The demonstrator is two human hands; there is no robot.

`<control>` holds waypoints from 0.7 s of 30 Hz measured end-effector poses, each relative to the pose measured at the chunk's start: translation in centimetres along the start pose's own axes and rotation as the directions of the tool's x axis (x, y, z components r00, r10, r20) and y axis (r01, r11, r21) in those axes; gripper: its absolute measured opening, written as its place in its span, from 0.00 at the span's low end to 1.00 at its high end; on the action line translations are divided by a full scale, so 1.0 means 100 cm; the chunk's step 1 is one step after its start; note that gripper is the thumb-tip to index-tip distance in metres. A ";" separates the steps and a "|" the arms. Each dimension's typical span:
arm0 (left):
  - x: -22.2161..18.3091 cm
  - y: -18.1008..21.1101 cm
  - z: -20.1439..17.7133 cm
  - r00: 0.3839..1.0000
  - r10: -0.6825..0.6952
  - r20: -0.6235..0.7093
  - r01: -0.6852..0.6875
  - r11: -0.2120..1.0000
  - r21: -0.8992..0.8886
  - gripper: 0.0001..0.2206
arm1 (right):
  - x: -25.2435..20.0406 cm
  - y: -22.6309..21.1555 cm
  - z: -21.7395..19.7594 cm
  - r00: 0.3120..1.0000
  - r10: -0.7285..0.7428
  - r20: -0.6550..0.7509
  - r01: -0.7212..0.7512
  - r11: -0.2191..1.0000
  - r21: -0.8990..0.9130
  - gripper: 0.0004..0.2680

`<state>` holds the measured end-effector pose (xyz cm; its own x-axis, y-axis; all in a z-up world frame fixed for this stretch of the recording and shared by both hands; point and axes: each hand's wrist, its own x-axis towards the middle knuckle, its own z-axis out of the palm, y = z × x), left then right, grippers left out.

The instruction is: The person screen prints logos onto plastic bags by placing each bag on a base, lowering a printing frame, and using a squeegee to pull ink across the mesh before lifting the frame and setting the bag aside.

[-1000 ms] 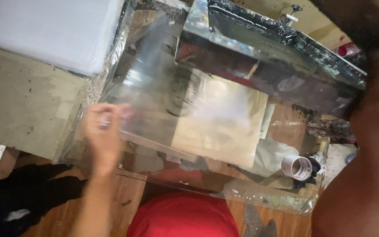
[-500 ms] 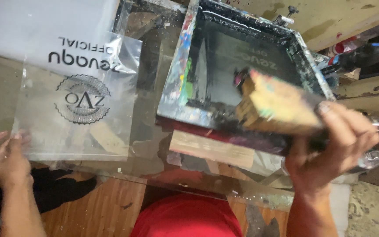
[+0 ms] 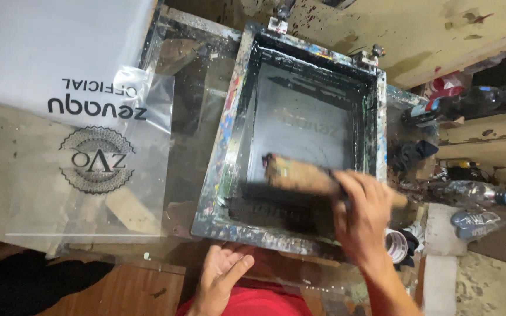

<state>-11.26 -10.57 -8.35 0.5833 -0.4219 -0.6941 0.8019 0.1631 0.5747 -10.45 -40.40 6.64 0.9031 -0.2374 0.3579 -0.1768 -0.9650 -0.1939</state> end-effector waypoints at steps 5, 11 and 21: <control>0.005 0.003 -0.003 0.998 -0.034 -0.048 0.039 0.992 0.118 0.25 | 0.098 0.070 0.072 0.994 -0.025 0.107 0.018 0.998 0.060 0.17; 0.013 -0.007 -0.007 0.994 -0.065 -0.084 0.074 0.991 0.111 0.23 | 0.188 0.131 0.151 0.987 -0.088 0.138 0.100 0.992 -0.082 0.17; -0.004 0.022 0.013 0.981 -0.090 -0.174 0.130 0.964 0.234 0.19 | 0.094 0.068 0.094 0.917 -0.078 0.392 0.092 0.996 -0.019 0.14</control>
<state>-9.88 -11.22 -6.21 0.5224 -0.2728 -0.8079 0.8182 -0.1061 0.5650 0.50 -48.10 0.09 0.9950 -0.0987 -0.0151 -0.0998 -0.9847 -0.1429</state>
